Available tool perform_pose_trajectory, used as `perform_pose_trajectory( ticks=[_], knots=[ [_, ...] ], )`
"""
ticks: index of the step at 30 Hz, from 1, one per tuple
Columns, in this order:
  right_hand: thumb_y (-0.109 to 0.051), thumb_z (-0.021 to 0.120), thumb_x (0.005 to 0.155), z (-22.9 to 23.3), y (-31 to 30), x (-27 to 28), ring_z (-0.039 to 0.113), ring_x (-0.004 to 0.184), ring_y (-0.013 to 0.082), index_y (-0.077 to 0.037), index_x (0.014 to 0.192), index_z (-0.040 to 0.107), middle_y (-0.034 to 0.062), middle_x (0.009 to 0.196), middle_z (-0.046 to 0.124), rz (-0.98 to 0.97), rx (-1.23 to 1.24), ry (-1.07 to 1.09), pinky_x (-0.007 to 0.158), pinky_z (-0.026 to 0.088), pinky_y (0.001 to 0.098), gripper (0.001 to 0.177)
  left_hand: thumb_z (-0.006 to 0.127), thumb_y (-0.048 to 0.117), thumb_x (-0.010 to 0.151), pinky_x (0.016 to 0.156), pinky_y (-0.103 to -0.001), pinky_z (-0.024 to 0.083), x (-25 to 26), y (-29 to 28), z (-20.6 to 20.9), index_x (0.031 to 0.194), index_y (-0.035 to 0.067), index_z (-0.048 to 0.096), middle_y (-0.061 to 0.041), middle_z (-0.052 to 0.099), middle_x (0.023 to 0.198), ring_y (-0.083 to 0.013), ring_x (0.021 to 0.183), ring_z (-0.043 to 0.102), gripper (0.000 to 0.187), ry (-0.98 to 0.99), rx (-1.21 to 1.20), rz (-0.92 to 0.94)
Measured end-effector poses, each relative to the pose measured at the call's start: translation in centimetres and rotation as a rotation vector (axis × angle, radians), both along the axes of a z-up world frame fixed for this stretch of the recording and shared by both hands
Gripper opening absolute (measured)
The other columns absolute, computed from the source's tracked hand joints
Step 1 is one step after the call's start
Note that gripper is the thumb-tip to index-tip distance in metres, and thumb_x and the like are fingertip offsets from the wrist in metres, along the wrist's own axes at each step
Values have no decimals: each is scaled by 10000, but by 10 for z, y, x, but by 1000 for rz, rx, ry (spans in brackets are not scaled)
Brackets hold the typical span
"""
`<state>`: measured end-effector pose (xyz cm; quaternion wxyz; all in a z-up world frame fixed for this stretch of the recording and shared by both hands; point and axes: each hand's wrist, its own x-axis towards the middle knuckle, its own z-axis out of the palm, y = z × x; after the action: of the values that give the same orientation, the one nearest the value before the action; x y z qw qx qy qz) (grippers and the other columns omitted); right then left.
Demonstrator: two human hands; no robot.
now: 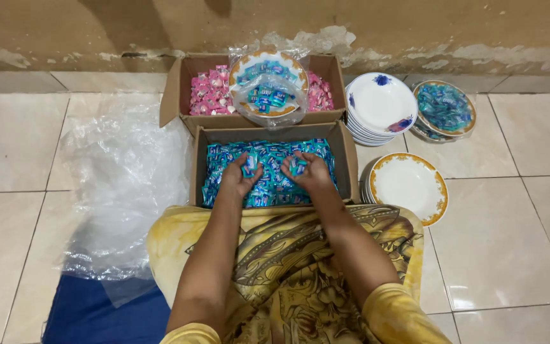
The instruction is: Packing small wrapped items into cardboard boxes and organizing ceramic plates
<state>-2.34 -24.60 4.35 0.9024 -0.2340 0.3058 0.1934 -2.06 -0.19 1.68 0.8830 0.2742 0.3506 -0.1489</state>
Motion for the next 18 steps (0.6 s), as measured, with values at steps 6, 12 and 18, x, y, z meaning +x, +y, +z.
perform_pose_trajectory(
  ticks=[6,12,18],
  knots=[
    [-286,605,947,75,31,148,515,1200,463,-89,1253,556,222,1240,467,-42,-57,-216,1043,433,759,367,585,205,963,803,-501,644,127,-44,127,1080,33,623,-141,649,904,-311,809,689,211,-190,-45,64],
    [-234,617,961,55,19,157,494,1154,414,-115,1269,459,170,1140,423,-56,-70,-247,1073,427,637,366,639,267,967,751,-322,490,99,-37,130,981,162,632,47,551,801,-133,706,533,106,-275,286,-70],
    [-207,569,954,-19,2,62,645,1254,358,-75,1388,564,217,1329,661,226,-571,-260,1052,520,526,453,543,262,974,1184,-465,389,81,14,-77,1313,140,697,-141,635,1377,-350,1363,515,392,-446,1199,-545]
  ],
)
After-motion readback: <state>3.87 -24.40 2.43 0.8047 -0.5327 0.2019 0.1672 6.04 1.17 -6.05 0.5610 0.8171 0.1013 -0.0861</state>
